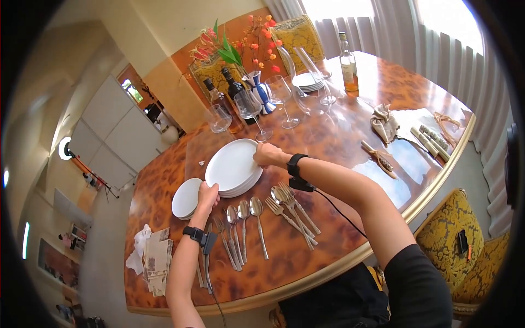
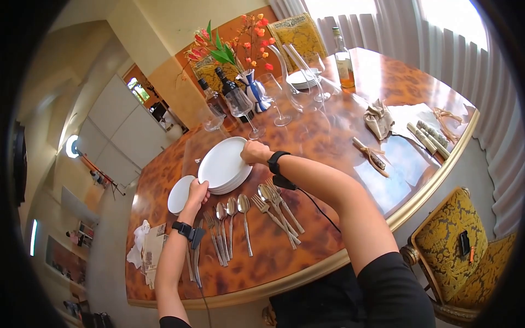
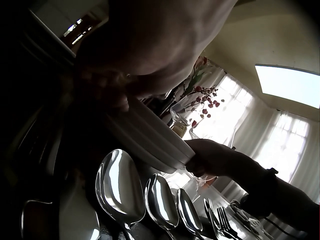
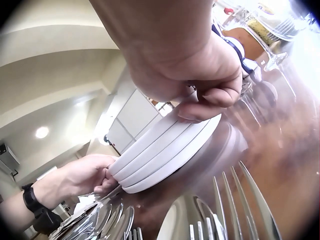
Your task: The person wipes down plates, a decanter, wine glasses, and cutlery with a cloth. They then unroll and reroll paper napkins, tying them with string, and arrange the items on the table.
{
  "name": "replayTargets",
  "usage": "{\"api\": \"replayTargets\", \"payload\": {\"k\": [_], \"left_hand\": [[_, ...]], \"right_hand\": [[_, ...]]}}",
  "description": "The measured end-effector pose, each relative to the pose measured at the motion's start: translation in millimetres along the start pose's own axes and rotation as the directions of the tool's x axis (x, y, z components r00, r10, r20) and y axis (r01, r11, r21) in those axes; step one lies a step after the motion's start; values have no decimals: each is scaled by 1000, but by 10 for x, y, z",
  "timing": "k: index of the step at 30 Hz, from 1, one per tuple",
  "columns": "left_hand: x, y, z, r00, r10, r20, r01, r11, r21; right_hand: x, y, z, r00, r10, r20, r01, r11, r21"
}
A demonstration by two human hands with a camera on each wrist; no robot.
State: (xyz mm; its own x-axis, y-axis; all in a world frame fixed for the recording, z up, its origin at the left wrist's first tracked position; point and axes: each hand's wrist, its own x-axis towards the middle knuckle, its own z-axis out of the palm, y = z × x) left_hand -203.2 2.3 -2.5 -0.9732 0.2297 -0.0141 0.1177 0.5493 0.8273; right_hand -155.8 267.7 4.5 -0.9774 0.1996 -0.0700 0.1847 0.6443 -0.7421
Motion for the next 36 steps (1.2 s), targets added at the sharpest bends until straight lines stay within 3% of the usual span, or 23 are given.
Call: {"api": "replayTargets", "payload": {"k": [4, 6, 13, 15, 16, 18, 22, 24, 32, 36], "left_hand": [[45, 5, -50, 997, -22, 68, 20, 999, 29], [55, 8, -50, 993, -54, 102, 50, 998, 36], [-41, 94, 23, 996, -71, 60, 64, 992, 105], [-13, 51, 61, 989, -126, -82, 130, 990, 49], [24, 19, 45, 990, -118, -81, 122, 991, 51], [113, -94, -50, 981, -184, 61, 179, 980, 82], [177, -241, -75, 964, -228, 135, 222, 973, 57], [216, -266, -61, 963, -235, 134, 231, 972, 49], [309, -269, -18, 954, -259, 150, 257, 966, 37], [314, -316, -54, 960, -243, 136, 247, 969, -14]], "right_hand": [[37, 72, -3, 1000, -24, 20, 23, 1000, 19], [3, 91, -40, 998, 49, -26, -43, 979, 199], [-83, 290, -151, 997, -27, -79, 53, 934, 352], [-110, 329, -166, 991, -49, -124, 91, 928, 362], [-126, 359, -170, 988, -43, -147, 98, 915, 392], [-147, 440, -228, 985, -37, -170, 106, 903, 417], [-400, 921, -563, 959, 34, -280, 178, 695, 697], [-596, 1064, -695, 940, 163, -299, 138, 619, 773], [-678, 1681, -786, 878, 255, -405, 111, 715, 690], [-791, 1692, -801, 858, 292, -422, 54, 766, 640]]}}
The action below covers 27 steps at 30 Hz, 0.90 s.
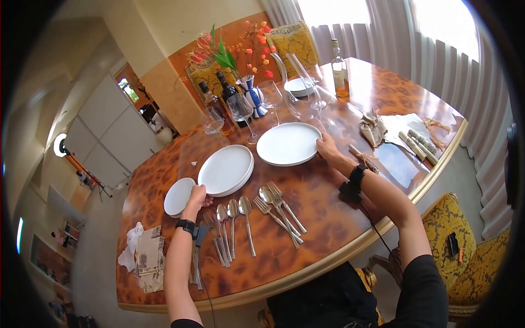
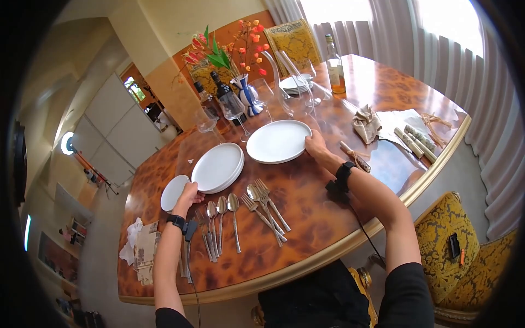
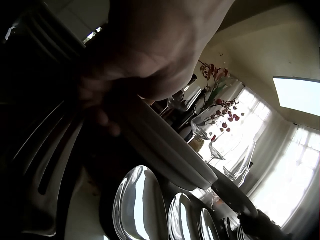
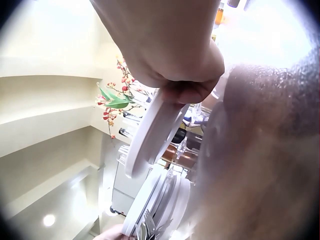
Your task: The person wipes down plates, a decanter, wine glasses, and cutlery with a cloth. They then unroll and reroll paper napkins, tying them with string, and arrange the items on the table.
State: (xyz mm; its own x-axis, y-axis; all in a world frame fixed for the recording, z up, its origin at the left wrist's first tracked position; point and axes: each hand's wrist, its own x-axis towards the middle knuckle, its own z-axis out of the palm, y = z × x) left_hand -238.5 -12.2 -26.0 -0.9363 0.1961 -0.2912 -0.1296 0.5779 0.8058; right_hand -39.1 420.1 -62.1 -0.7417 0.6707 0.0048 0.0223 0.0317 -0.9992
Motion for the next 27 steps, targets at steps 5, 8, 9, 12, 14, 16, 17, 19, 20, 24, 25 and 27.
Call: {"api": "replayTargets", "payload": {"k": [5, 8, 9, 12, 14, 16, 17, 19, 20, 24, 25, 27], "left_hand": [[26, -20, 56, 997, 47, -66, -46, 999, 25], [44, -25, 18, 988, 133, -75, -118, 976, 181], [8, -4, 27, 985, 135, -105, -115, 978, 171], [46, -48, 27, 984, 136, -114, -122, 985, 125], [33, -59, 30, 986, 118, -120, -107, 990, 91], [48, -88, 10, 987, 113, -113, -108, 993, 49], [72, -92, 6, 989, 105, -107, -106, 994, 1], [20, -79, -47, 990, 95, -109, -99, 994, -38], [-4, -50, -59, 992, 89, -93, -96, 992, -77], [-119, 110, -94, 992, 96, -85, -111, 977, -185], [-131, 123, -108, 991, 105, -78, -119, 971, -209], [-133, 129, -112, 992, 94, -83, -110, 971, -212]], "right_hand": [[-25, 4, -10, 999, -11, 36, 13, 999, -50], [-19, 35, 22, 997, -50, 53, 54, 996, -78], [-5, 59, 31, 995, -80, 61, 86, 992, -94], [-85, -9, 34, 995, -90, 52, 96, 987, -126], [1, 55, 33, 995, -66, 71, 76, 984, -159], [11, 21, 43, 995, -69, 67, 81, 975, -206], [37, 2, 48, 995, -59, 76, 73, 976, -203], [74, -13, 43, 990, -57, 129, 88, 965, -247], [72, -18, 41, 990, -56, 129, 86, 966, -245], [11, -129, 19, 987, -46, 152, 98, 928, -358], [19, -135, 23, 983, -52, 176, 116, 917, -380], [38, -158, 50, 982, -31, 185, 107, 903, -417]]}}
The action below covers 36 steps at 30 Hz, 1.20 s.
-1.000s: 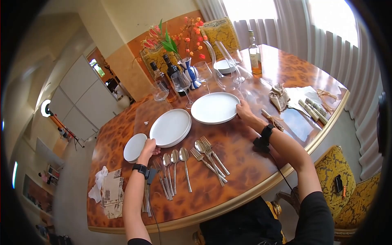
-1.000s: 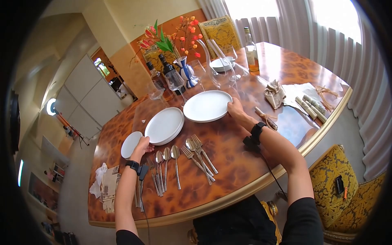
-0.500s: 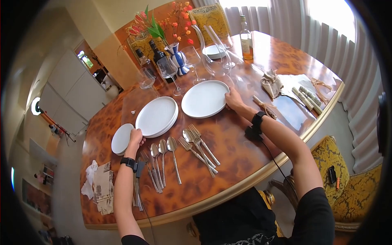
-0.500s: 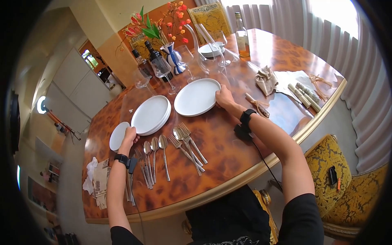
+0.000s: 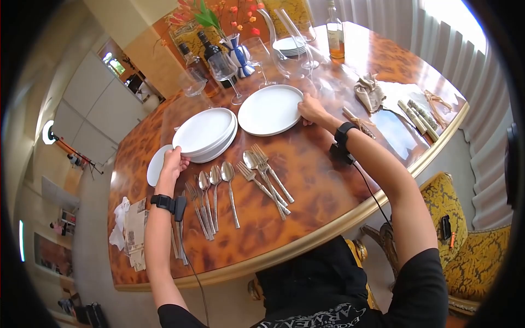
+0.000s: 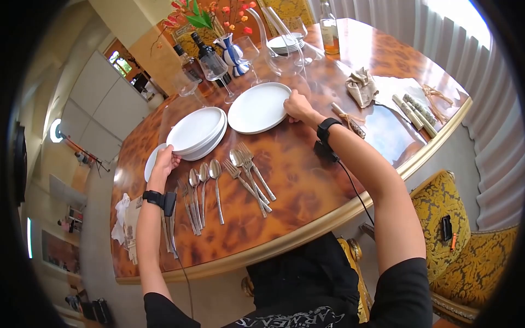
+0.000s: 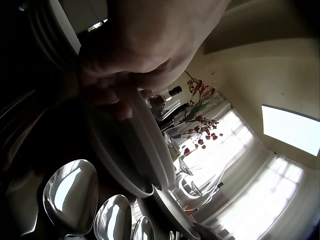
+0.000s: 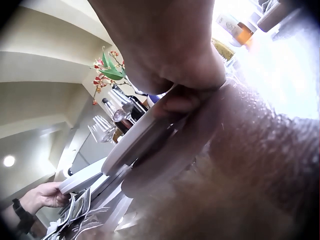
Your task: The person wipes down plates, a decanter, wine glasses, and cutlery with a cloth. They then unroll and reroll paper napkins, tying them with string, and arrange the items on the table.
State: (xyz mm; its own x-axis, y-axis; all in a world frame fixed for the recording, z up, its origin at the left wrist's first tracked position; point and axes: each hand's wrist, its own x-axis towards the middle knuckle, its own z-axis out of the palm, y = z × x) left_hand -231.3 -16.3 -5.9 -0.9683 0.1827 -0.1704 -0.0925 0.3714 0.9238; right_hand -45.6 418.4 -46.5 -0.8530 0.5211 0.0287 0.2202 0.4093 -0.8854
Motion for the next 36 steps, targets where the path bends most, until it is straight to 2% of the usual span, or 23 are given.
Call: {"api": "replayTargets", "payload": {"k": [4, 14, 16, 20, 23, 25, 26, 27, 28, 29, 31, 33, 35, 36], "left_hand": [[21, -50, -15, 1000, -16, 4, 16, 1000, 4], [-5, -181, 5, 998, -47, 47, 45, 999, 30], [-17, -200, 14, 997, -56, 50, 54, 998, 41], [-95, -151, 41, 989, -99, 109, 93, 994, 53], [-170, -90, 74, 984, -135, 120, 127, 989, 70], [-123, -102, 37, 980, -151, 132, 144, 988, 58], [-93, -102, 16, 975, -167, 146, 161, 986, 54], [-38, -117, -1, 976, -167, 141, 161, 986, 50], [17, -132, -7, 970, -195, 143, 194, 981, 22], [62, -151, -21, 964, -223, 147, 226, 974, -4], [76, -129, -26, 967, -202, 156, 210, 977, -36], [79, -126, -10, 969, -184, 163, 195, 979, -56], [82, -152, 15, 982, -160, 103, 174, 974, -146], [111, -160, 19, 983, -152, 100, 166, 976, -143]], "right_hand": [[-2, -69, 46, 1000, 13, 11, -12, 996, -90], [25, -77, 67, 1000, -2, 7, 3, 990, -144], [23, -109, 53, 999, 22, 26, -16, 977, -214], [31, -108, 22, 999, -6, 42, 17, 967, -254], [13, -156, -17, 995, 25, 95, 4, 956, -293], [-36, -236, -55, 997, 46, 63, -11, 882, -471], [-17, -282, -48, 997, 41, 68, -4, 881, -473], [9, -343, -42, 989, -134, 62, 142, 756, -639], [24, -390, -30, 949, -302, 90, 257, 577, -775], [42, -444, 30, 948, -303, 92, 260, 578, -774], [20, -726, 248, 877, -474, 76, 422, 685, -593], [250, -833, 625, 812, -549, 196, 575, 701, -422], [377, -989, 942, 764, -582, 280, 645, 703, -298], [512, -1057, 1121, 778, -535, 328, 625, 708, -329]]}}
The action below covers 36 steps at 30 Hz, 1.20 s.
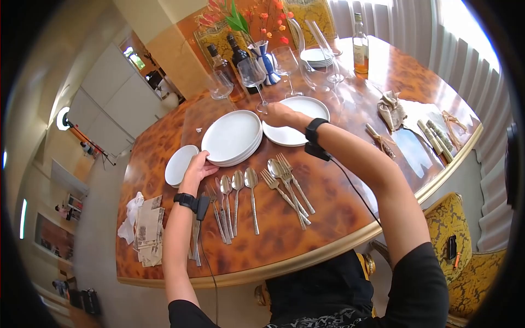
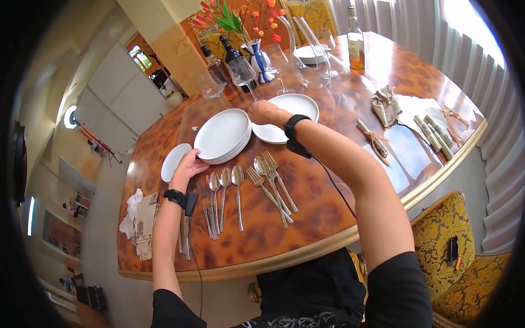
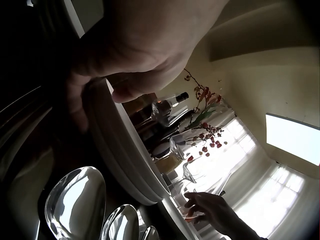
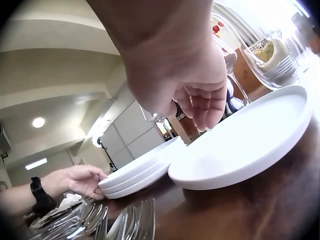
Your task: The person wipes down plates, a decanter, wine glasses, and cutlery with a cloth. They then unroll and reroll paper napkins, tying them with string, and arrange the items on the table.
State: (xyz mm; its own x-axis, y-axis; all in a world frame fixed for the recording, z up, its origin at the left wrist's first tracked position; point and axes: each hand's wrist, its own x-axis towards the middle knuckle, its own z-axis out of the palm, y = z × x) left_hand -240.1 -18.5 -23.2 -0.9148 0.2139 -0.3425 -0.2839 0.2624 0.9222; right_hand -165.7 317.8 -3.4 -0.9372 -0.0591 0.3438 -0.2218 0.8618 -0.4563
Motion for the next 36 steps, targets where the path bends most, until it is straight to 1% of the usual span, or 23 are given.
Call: {"api": "replayTargets", "payload": {"k": [2, 5, 6, 7, 9, 10, 11, 12, 13, 15, 16, 20, 22, 23, 25, 26, 27, 28, 29, 31, 33, 34, 36], "left_hand": [[85, -39, -5, 999, -36, 9, 37, 999, -15], [152, -56, 24, 1000, -15, 5, 15, 1000, 6], [180, -63, 22, 1000, -15, 0, 15, 1000, 10], [209, -66, 4, 1000, -14, -9, 14, 1000, 5], [287, -72, -13, 999, -36, 0, 36, 995, -93], [254, -30, 7, 999, -35, 39, 41, 986, -159], [218, -7, 48, 998, -41, 40, 47, 985, -164], [60, 78, 158, 998, 7, 57, 6, 972, -235], [-25, 113, 233, 996, 57, 69, -33, 952, -305], [-45, 86, 281, 997, 31, 70, -7, 945, -326], [-45, 73, 282, 997, 12, 73, 13, 941, -338], [-106, -39, 284, 996, 54, 72, -19, 910, -415], [-234, -49, 292, 992, 116, 54, -81, 895, -439], [-299, -55, 291, 984, 176, 29, -143, 876, -461], [-391, -45, 221, 979, 205, 3, -183, 878, -442], [-462, -2, 192, 963, 271, -13, -247, 856, -454], [-531, 27, 161, 942, 335, -30, -309, 828, -468], [-589, 45, 112, 940, 340, -31, -312, 820, -480], [-684, 74, 94, 941, 336, -28, -308, 820, -483], [-919, 149, 44, 938, 329, -105, -333, 779, -532], [-1107, 168, -111, 943, 318, -94, -317, 783, -535], [-1183, 177, -180, 939, 322, -119, -334, 774, -539], [-1283, 146, -355, 934, 320, -158, -353, 767, -536]], "right_hand": [[378, 64, 286, 998, 19, 59, -17, 999, -41], [481, -172, 223, 968, 156, 194, -137, 985, -105], [632, -83, 352, 936, 155, 317, -68, 961, -269], [659, -28, 383, 915, 193, 353, -164, 980, -110], [701, 112, 561, 972, 110, 207, -71, 980, -186], [740, 207, 659, 971, 111, 213, -71, 980, -185], [779, 303, 751, 986, 10, 169, 36, 963, -268], [798, 373, 812, 986, -95, 135, 137, 926, -351], [810, 401, 812, 985, -95, 143, 140, 926, -351], [856, 451, 794, 903, -352, 245, 428, 689, -585], [855, 475, 797, 884, -407, 232, 455, 630, -630], [881, 370, 712, 891, -349, 289, 453, 649, -611], [891, 164, 616, 964, -205, 167, 263, 811, -523], [874, 75, 531, 964, -204, 170, 264, 812, -520], [775, -179, 235, 992, -126, 10, 123, 952, -281], [754, -255, 151, 992, -124, 14, 123, 952, -281], [731, -319, 78, 998, -45, -54, 47, 998, 31], [681, -387, -26, 994, 54, -95, -19, 939, 342], [541, -495, -268, 990, 127, 55, -138, 904, 405], [170, -606, -742, 946, 256, 201, -313, 885, 345], [-123, -181, -860, 999, 49, -3, -49, 993, -108], [-251, 174, -877, 990, 124, -61, -137, 936, -323], [-675, 575, -1012, 968, 241, -64, -240, 834, -496]]}}
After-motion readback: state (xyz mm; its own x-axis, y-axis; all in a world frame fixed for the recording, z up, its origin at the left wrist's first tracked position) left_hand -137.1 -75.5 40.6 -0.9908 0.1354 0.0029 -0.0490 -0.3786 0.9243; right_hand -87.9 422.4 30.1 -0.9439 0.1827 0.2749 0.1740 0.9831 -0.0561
